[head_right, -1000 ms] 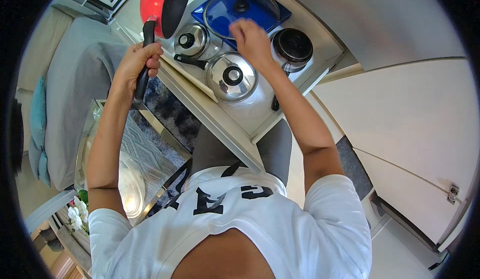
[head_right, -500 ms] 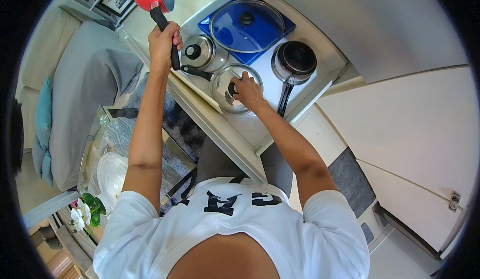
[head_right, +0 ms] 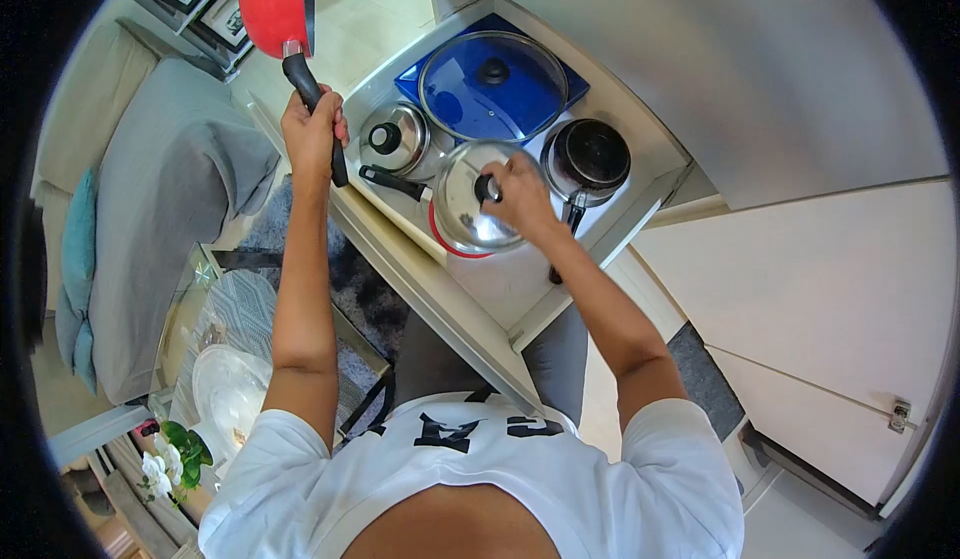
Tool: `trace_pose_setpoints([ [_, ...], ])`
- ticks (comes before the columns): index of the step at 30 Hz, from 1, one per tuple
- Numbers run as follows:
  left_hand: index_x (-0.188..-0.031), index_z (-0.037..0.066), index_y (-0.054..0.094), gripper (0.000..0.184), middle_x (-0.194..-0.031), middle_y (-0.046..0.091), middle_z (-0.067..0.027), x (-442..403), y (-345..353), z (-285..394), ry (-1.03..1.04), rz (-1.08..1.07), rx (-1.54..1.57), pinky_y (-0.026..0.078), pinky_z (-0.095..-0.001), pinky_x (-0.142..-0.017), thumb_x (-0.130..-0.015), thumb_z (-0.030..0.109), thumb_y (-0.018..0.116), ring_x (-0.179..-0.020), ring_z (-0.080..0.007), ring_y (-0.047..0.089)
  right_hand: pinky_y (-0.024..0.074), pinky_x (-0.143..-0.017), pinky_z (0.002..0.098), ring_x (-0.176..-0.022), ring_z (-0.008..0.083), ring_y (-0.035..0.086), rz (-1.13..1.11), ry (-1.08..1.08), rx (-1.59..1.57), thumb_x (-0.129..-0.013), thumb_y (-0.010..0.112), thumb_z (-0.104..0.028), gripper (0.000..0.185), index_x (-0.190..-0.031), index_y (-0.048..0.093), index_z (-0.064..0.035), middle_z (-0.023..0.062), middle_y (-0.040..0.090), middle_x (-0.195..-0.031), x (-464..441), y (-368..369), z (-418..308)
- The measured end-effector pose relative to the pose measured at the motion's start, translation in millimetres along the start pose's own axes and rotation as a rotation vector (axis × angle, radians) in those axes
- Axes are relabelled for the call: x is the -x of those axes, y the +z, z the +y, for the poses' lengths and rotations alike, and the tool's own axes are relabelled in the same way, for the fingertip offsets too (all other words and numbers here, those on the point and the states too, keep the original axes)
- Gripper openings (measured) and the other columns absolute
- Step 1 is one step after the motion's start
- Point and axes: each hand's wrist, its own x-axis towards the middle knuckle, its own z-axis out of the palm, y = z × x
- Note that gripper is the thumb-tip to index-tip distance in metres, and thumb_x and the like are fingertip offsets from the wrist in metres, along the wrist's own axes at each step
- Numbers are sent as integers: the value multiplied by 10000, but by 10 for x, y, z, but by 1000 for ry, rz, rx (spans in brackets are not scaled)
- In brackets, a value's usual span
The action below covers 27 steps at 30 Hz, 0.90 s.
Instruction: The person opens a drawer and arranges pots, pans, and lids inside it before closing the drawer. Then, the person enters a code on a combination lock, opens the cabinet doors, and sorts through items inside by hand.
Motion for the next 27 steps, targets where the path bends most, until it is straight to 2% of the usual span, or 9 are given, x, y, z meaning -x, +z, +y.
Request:
trace_pose_setpoints([
  [5,-818,-2,452,113,-564,476,-38,9,-35,-39,-9,4,80,359,-232,-333,-760,28,545,-381,-98,446,476,-736,397,-773,335,584,180,-47,130,-613,689,-191,442,-1037,591,-117,175,521,-953,-867,-372,112],
  [7,-817,0,452,113,-561,475,-37,19,-41,-38,-11,16,82,357,-232,-332,-760,31,545,-379,-98,445,470,-788,399,-875,341,582,203,-52,236,-627,686,-197,456,-1066,590,-122,199,527,-1026,-1335,-377,219],
  [8,-819,1,453,114,-558,474,-37,16,-46,-41,-13,22,83,354,-232,-331,-760,33,546,-378,-97,444,470,-788,399,-875,341,582,202,-58,235,-627,686,-197,456,-1066,590,-122,199,527,-1026,-1539,-377,241],
  [10,-818,4,450,115,-555,471,-35,20,-39,-33,-35,48,79,348,-233,-327,-760,33,545,-373,-95,439,430,-881,425,-1002,373,524,114,46,255,-642,698,-232,484,-1101,591,-121,210,507,-1086,-1904,-377,261],
  [14,-838,7,460,116,-573,457,-19,40,-29,0,-53,70,98,358,-217,-351,-775,50,547,-394,-79,428,398,-936,425,-1098,382,472,15,143,292,-674,692,-246,514,-1157,564,-124,202,472,-1184,-2417,-297,356],
  [18,-839,5,433,133,-561,463,-33,8,-40,-35,-66,92,99,338,-229,-324,-764,25,542,-366,-90,433,393,-943,443,-1119,385,460,-30,172,350,-682,694,-257,515,-1160,558,-123,204,448,-1226,-2673,-153,470],
  [21,-840,5,436,133,-555,462,-30,6,-42,-51,-69,83,86,338,-229,-326,-766,28,544,-367,-89,436,400,-941,399,-1100,328,490,-21,188,424,-673,685,-256,497,-1142,576,-131,178,535,-1137,-2768,-74,535],
  [23,-839,6,439,137,-546,466,-28,17,-39,-46,-73,59,63,341,-227,-331,-765,36,550,-371,-87,441,385,-952,452,-1134,383,451,-61,167,393,-713,690,-277,477,-1143,563,-115,206,435,-1242,-2797,-36,592],
  [27,-857,0,460,123,-567,456,-16,43,-17,-19,-89,39,18,347,-206,-347,-778,43,544,-387,-69,421,382,-951,443,-1140,370,450,-32,161,414,-726,688,-295,466,-1141,564,-122,195,435,-1242,-2843,59,680],
])
